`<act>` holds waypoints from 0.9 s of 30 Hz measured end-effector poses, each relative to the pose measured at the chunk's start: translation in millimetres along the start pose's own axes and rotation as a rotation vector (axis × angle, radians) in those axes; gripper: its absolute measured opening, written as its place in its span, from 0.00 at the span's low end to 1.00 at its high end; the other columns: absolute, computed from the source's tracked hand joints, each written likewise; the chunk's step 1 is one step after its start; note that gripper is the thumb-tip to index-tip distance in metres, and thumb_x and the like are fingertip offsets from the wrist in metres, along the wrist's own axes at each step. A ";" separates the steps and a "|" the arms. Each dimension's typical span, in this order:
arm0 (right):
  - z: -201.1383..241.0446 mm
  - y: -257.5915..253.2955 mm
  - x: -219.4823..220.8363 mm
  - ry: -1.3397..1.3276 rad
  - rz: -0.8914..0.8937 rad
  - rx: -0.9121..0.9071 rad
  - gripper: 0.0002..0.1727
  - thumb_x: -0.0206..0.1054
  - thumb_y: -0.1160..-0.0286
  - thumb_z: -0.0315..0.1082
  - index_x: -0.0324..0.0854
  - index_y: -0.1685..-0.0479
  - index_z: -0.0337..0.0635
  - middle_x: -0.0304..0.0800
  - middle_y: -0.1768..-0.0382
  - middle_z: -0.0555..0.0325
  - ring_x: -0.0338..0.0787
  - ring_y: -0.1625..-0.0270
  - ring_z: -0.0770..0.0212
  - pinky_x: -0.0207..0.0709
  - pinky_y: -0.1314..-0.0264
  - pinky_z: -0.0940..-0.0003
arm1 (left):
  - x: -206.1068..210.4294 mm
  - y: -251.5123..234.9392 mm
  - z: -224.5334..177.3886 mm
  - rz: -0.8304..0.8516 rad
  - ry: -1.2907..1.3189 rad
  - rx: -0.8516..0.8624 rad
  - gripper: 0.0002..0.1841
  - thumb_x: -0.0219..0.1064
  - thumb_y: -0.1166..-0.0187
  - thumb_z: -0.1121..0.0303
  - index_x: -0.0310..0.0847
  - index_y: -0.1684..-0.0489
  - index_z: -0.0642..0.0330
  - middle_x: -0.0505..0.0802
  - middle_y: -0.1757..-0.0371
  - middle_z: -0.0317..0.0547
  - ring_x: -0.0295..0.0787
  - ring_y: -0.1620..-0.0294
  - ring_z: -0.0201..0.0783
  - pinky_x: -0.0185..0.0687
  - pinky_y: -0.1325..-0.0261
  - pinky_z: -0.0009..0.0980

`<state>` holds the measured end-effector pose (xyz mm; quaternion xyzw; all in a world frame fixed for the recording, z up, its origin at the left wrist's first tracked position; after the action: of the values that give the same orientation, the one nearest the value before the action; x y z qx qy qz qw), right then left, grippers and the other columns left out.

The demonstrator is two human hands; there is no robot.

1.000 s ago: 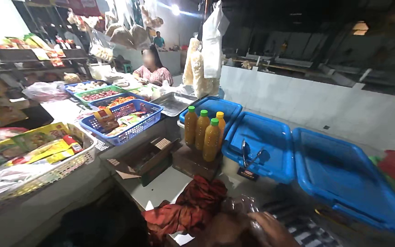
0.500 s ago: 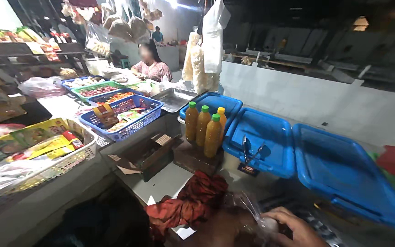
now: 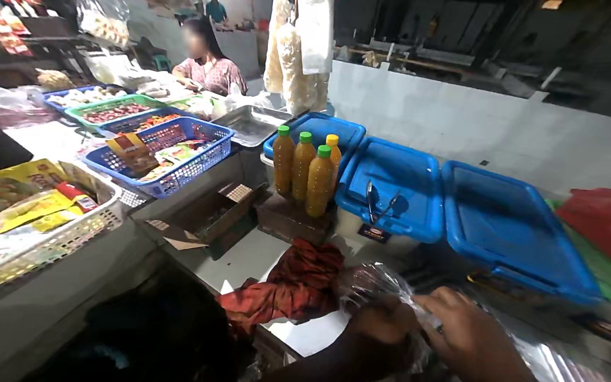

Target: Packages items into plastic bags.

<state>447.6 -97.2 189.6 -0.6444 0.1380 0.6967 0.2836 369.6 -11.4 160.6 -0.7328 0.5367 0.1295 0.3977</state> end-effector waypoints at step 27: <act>14.4 26.2 -2.5 -0.219 -0.228 0.022 0.17 0.75 0.35 0.43 0.92 0.51 0.45 0.92 0.52 0.52 0.92 0.55 0.56 0.89 0.54 0.56 | -14.2 32.4 23.8 -0.092 0.433 -0.127 0.06 0.71 0.24 0.69 0.88 0.59 0.62 0.92 0.61 0.44 0.90 0.57 0.33 0.87 0.47 0.33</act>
<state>420.9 -110.7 189.3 -0.5728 0.0398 0.7245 0.3813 340.9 12.0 139.5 -0.7908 0.5663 -0.0157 0.2318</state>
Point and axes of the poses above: each hand's wrist, its own y-axis away from the middle knuckle, its own x-axis out of the palm, z = x × y, the point moved 10 cm from there along -y, towards the middle knuckle
